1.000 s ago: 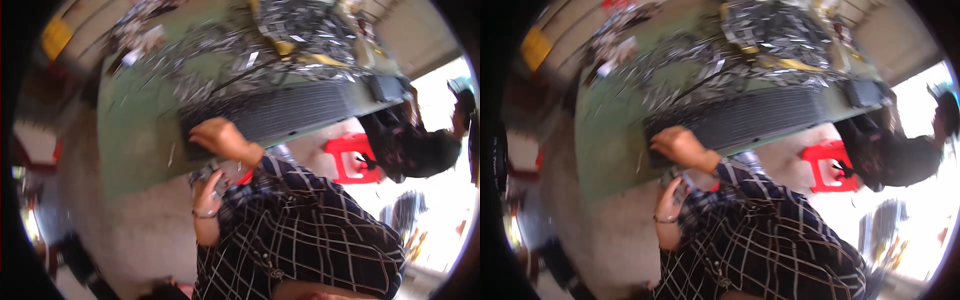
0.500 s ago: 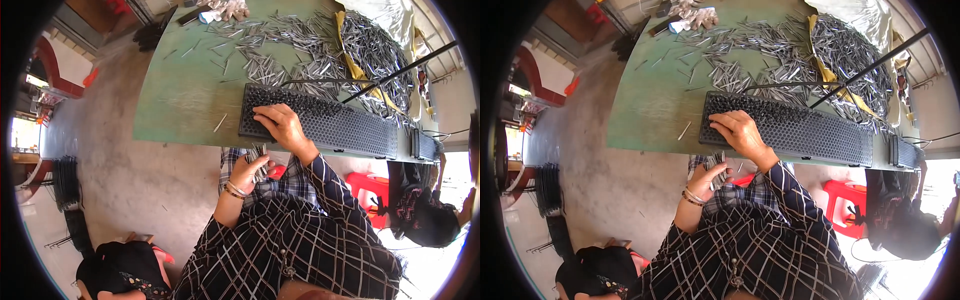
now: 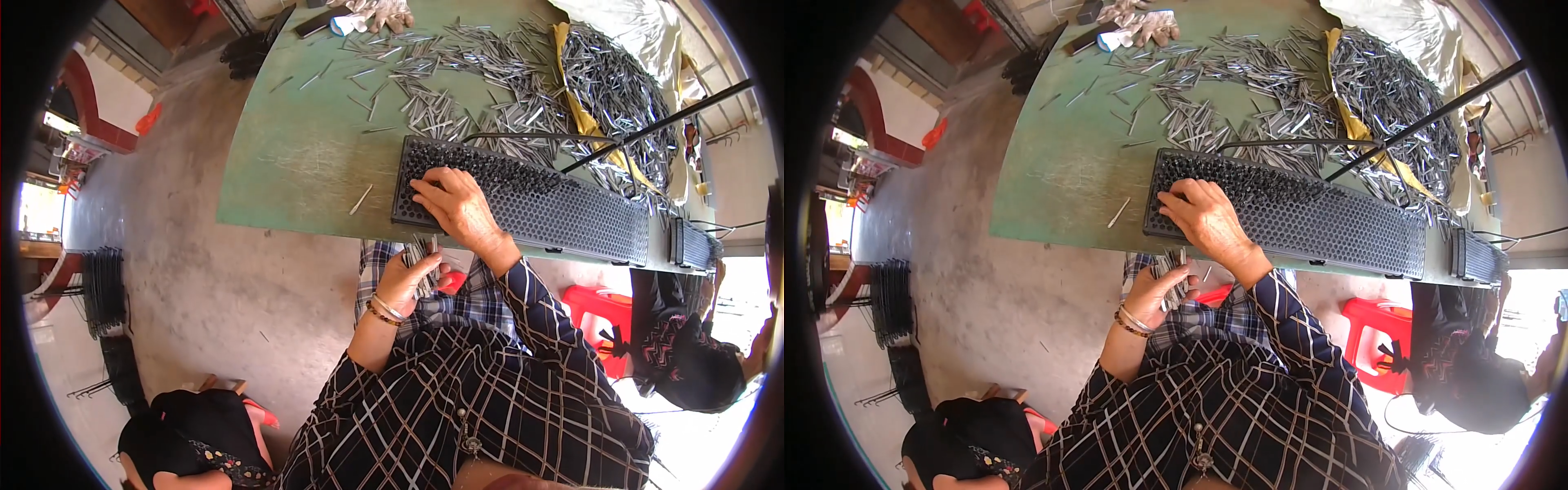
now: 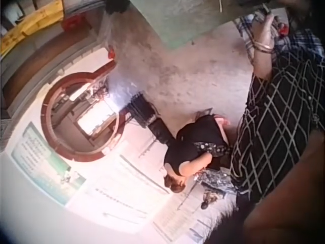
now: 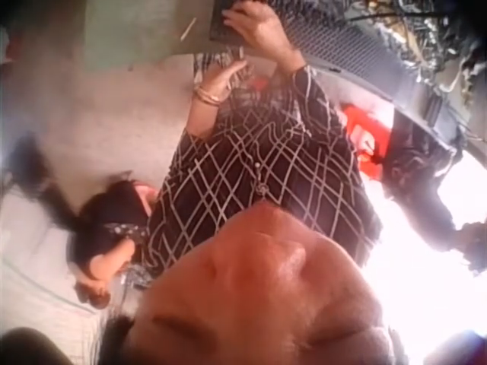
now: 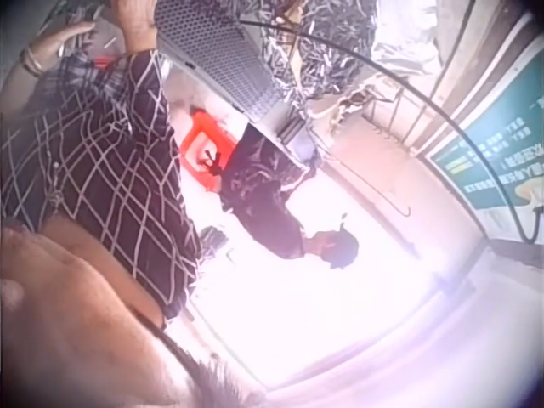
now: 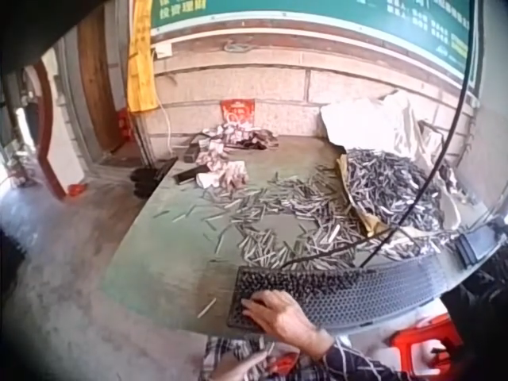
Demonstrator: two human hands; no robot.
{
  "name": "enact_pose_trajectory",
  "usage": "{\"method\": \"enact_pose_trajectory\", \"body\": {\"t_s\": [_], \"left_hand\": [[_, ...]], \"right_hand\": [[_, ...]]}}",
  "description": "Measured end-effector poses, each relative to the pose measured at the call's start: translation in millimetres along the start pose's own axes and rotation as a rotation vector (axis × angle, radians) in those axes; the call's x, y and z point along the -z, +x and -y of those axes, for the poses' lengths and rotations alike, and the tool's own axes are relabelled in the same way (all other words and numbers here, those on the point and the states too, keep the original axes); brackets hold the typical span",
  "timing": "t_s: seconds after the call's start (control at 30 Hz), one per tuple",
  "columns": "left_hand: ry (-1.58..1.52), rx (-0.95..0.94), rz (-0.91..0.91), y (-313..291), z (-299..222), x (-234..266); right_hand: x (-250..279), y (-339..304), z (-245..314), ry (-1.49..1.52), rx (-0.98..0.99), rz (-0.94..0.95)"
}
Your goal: The person is manually inserting small metal rods into the holes of a perforated metal grid strip.
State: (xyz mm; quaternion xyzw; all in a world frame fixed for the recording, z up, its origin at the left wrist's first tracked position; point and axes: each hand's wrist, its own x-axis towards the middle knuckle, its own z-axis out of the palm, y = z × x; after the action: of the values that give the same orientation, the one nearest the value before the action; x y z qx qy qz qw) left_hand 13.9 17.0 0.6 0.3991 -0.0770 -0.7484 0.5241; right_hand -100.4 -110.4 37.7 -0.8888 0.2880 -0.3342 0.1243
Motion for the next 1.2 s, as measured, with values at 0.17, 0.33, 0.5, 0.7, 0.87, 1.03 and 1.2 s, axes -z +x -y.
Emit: {"method": "enact_pose_trajectory", "body": {"t_s": [0.17, 0.33, 0.5, 0.7, 0.87, 1.03, 1.2], "left_hand": [[0.014, -0.012, 0.002, -1, -1, -2], [0.015, -0.057, -0.004, -4, -3, -4], [0.046, -0.108, 0.037, 4, -2, 1], [0.003, -0.126, -0.010, 1, -4, -15], [-0.023, -0.040, -0.045, 4, 0, -6], [-0.052, -0.022, -0.012, 5, 3, -10], [-0.065, -0.008, -0.015, 2, 3, -8]], "right_hand": [[5, 3, 2, -0.069, -0.006, 0.055], [18, 1, 1, 0.182, -0.193, -0.097], [30, -21, 20, 0.513, -0.432, 0.251], [32, -26, 16, 0.792, -0.770, 0.190], [27, -14, 6, 0.628, -0.722, -0.109], [13, -13, -5, 0.522, -0.655, -0.194], [13, -14, -1, 0.295, -0.469, -0.178]]}}
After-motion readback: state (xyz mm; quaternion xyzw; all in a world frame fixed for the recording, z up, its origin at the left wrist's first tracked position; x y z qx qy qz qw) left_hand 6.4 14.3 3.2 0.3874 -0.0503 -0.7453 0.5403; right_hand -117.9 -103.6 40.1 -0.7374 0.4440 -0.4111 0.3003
